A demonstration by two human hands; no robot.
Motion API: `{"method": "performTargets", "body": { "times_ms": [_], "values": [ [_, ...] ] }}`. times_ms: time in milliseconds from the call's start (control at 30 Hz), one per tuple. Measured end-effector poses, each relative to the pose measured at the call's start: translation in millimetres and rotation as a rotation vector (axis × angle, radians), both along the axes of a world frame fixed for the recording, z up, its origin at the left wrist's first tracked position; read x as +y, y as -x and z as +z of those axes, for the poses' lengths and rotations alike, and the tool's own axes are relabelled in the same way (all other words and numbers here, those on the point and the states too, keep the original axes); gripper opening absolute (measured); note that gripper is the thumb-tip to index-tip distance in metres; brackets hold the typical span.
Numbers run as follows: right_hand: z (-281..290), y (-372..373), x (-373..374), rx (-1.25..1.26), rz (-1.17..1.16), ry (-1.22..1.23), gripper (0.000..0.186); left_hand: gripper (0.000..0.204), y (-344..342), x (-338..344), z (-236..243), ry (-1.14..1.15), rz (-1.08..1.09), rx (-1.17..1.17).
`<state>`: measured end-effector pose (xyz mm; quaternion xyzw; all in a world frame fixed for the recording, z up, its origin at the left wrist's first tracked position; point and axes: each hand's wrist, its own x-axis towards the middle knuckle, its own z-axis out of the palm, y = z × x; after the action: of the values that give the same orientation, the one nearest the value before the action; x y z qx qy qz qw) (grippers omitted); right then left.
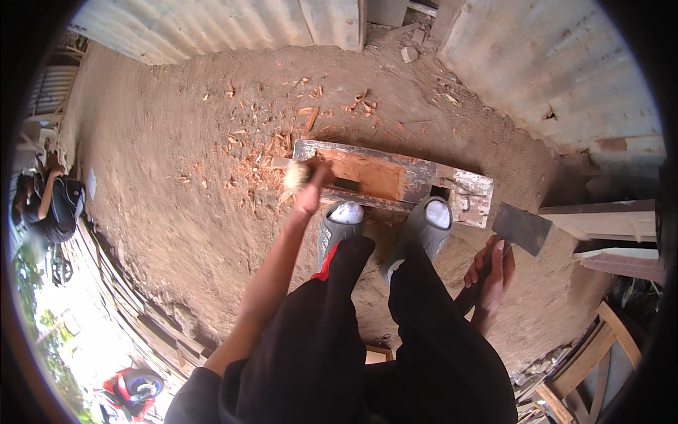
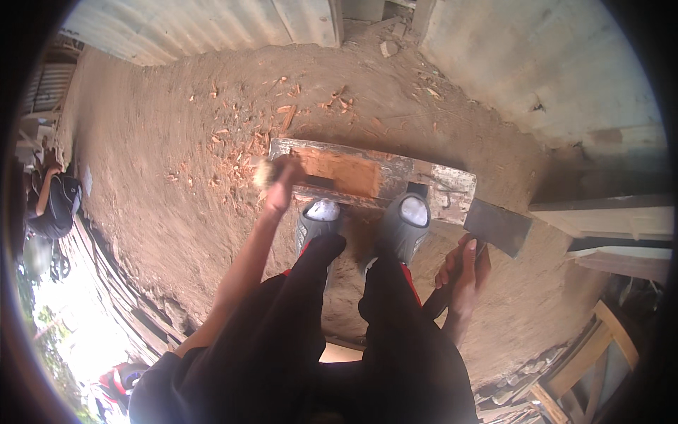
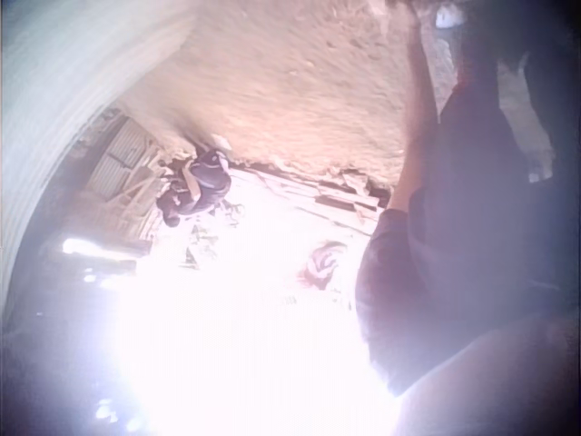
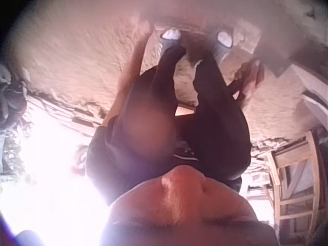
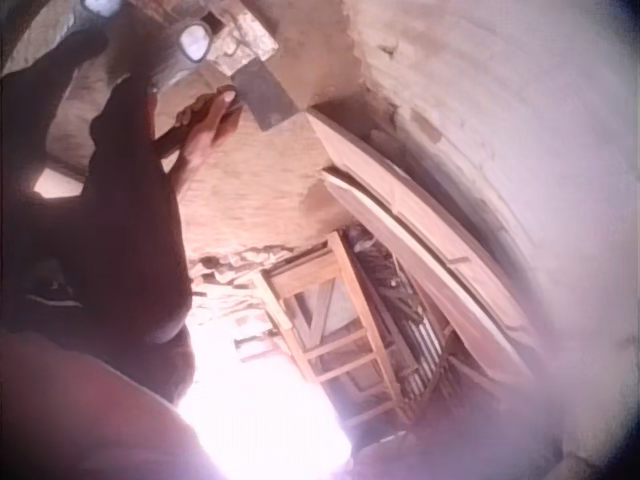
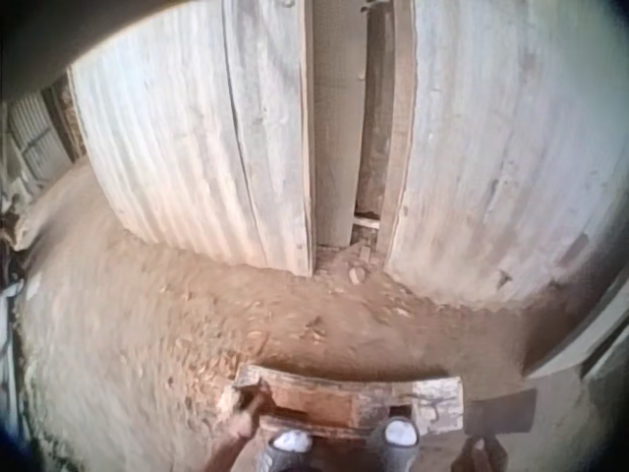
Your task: The person uses a chisel and a small axe to carve a rectangular piece of wood clamped to a workbench. The person repeatedly strikes the chisel with the axe to remove wood shavings, gradually shaping the wood.
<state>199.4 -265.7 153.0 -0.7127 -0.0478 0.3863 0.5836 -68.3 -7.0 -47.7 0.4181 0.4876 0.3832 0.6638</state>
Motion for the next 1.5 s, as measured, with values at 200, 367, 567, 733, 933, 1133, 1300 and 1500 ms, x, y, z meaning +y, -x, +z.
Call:
{"method": "performTargets", "body": {
  "times_ms": [200,367,567,733,933,1133,1300,1500],
  "values": [
    [-8,-12,-17,0.059,0.049,0.034,0.043,0.032,88,63,20,-0.331,0.02,0.201],
    [-1,-9,-16,0.085,0.052,0.047,0.047,0.03,80,65,28,-0.845,-0.14,0.638],
    [-1,-13,-18,0.062,0.109,0.055,0.049,0.032,-62,-14,68,-0.241,-0.149,0.007],
    [-9,-12,-21,0.09,0.119,0.07,0.046,0.019,-32,-13,36,-0.208,-0.198,0.216],
    [4,-9,-32,0.064,0.135,0.091,0.042,0.03,114,49,47,-0.414,0.172,0.517],
    [51,-21,-39,-0.022,0.205,0.174,0.036,0.026,107,68,83,-0.595,-0.14,0.615],
    [84,-47,-32,-0.03,0.265,0.217,0.029,0.033,-32,20,115,-0.415,-0.647,0.26],
    [77,-52,-22,0.044,0.245,0.128,0.027,0.023,-69,1,73,-0.156,-0.624,0.053]
  ]
}}
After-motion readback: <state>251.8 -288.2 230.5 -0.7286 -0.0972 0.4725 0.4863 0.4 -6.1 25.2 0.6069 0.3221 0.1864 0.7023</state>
